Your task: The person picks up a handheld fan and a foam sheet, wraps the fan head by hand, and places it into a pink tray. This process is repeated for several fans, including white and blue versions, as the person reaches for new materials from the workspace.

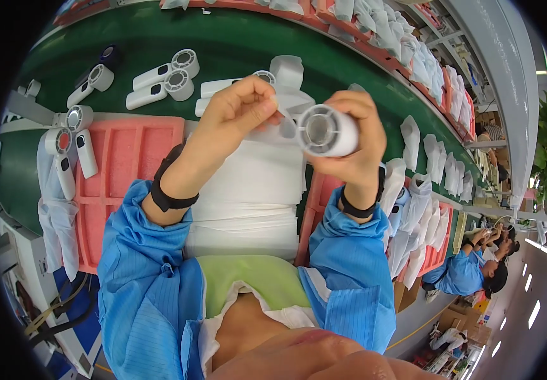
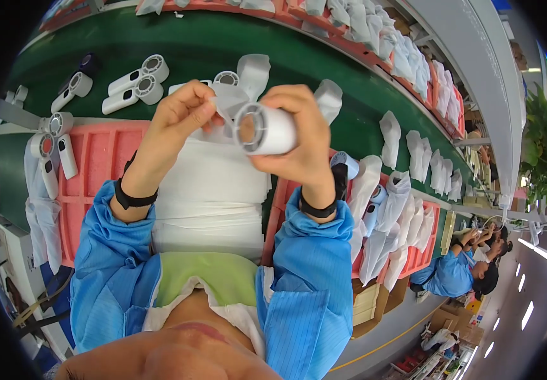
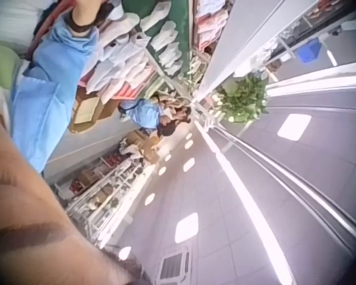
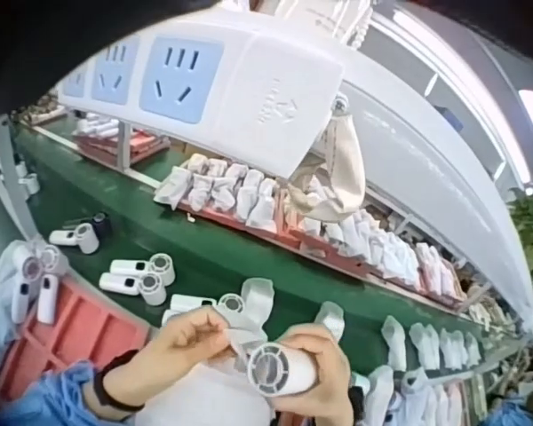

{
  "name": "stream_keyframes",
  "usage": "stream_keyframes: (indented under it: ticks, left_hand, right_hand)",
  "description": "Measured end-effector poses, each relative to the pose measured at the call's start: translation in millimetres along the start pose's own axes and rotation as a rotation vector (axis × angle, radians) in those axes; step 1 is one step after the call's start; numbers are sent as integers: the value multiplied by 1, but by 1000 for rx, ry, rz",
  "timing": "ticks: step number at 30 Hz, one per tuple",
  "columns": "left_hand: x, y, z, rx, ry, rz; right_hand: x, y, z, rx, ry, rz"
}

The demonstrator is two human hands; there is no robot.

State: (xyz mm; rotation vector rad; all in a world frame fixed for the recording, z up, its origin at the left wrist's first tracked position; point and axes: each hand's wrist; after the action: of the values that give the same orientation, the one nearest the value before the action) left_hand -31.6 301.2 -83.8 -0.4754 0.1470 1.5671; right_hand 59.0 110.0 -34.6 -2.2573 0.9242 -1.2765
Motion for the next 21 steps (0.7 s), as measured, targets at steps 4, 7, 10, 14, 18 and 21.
stream_keyframes:
  ticks: [4, 7, 10, 14, 18, 21]
  left_hand:
    - [0, 3, 5, -91, 182, 93]
    - [2, 7, 7, -143, 126, 110]
    - [1, 9, 10, -271, -140, 136]
    - [-19, 20, 3, -500, -685, 153]
    - [-29, 20, -19, -622, -832, 100]
    - [-29, 16, -21, -732, -864, 95]
  right_hand:
    - [-26, -1, -5, 60, 132, -86]
    - [-40, 0, -3, 63, 204, -104]
    - [-49, -1, -4, 39, 255, -106]
    - [-50, -1, 1, -40, 285, -70]
    - [-44, -1, 7, -140, 309, -4]
    - [-43, 2, 7, -231, 315, 16]
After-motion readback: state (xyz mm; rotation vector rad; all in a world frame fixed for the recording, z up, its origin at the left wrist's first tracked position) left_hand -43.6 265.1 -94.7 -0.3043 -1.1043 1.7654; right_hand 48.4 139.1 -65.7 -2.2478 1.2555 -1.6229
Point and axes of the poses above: each hand's wrist, its own y-axis away from the middle knuckle, its own x-axis out of the back of the hand, z = x × y, and after that the axes turned 5 degrees about -z, right-handed
